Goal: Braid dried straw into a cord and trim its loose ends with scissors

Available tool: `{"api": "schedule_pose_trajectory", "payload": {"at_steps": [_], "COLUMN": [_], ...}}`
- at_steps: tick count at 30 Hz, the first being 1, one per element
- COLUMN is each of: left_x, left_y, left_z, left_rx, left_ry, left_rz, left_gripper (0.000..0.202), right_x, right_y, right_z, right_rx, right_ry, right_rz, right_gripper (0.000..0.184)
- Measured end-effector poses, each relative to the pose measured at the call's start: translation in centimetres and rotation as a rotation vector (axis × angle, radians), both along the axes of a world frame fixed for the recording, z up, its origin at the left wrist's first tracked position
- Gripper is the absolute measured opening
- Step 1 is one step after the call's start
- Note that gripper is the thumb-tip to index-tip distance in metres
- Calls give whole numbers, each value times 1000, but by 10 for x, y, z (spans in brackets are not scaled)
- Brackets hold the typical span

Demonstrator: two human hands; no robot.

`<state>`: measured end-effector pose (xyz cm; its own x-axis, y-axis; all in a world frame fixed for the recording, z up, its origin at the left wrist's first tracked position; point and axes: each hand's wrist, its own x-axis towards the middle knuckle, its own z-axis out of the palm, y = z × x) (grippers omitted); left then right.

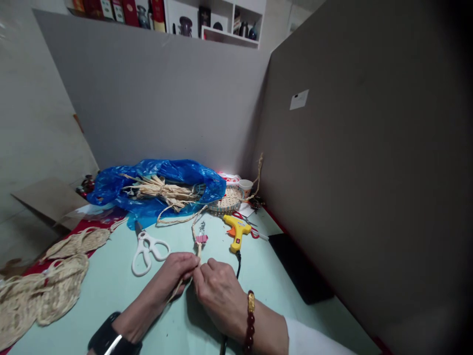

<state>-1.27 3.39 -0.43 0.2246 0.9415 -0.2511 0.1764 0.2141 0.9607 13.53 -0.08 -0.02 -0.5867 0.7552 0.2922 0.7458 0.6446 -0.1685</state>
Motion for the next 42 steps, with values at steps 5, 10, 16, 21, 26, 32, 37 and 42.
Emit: {"api": "schedule_pose_trajectory", "payload": {"at_steps": [5,10,16,21,26,32,37,42], "left_x": [2,0,-2,-1,2,6,17,32], "left_y": [2,4,6,7,3,-6,-19,-34], "left_z": [0,-3,-5,1,17,28,27,22], "left_rx": [-78,-65,44,206,341,411,477,525], "left_ry": [33,48,125,261,439,632,787,940], "left_rz": [-61,-98,-142,-171,-167,-107,-89,-133], "left_gripper": [24,23,22,28,26,31,25,27], "right_x": [8,16,15,16,16,12,11,12], "right_y": [7,25,38,40,38,33,28,34], "right_z": [15,21,7,8,9,8,8,2], "right_rx": [-114,-321,-613,-642,-661,-561,-479,-568], "right_ry": [190,460,603,675,730,762,791,859], "right_rz": [-100,-254,-160,-197,-212,-276,-290,-290], "right_gripper": [16,27,20,13,18,16,16,15]}}
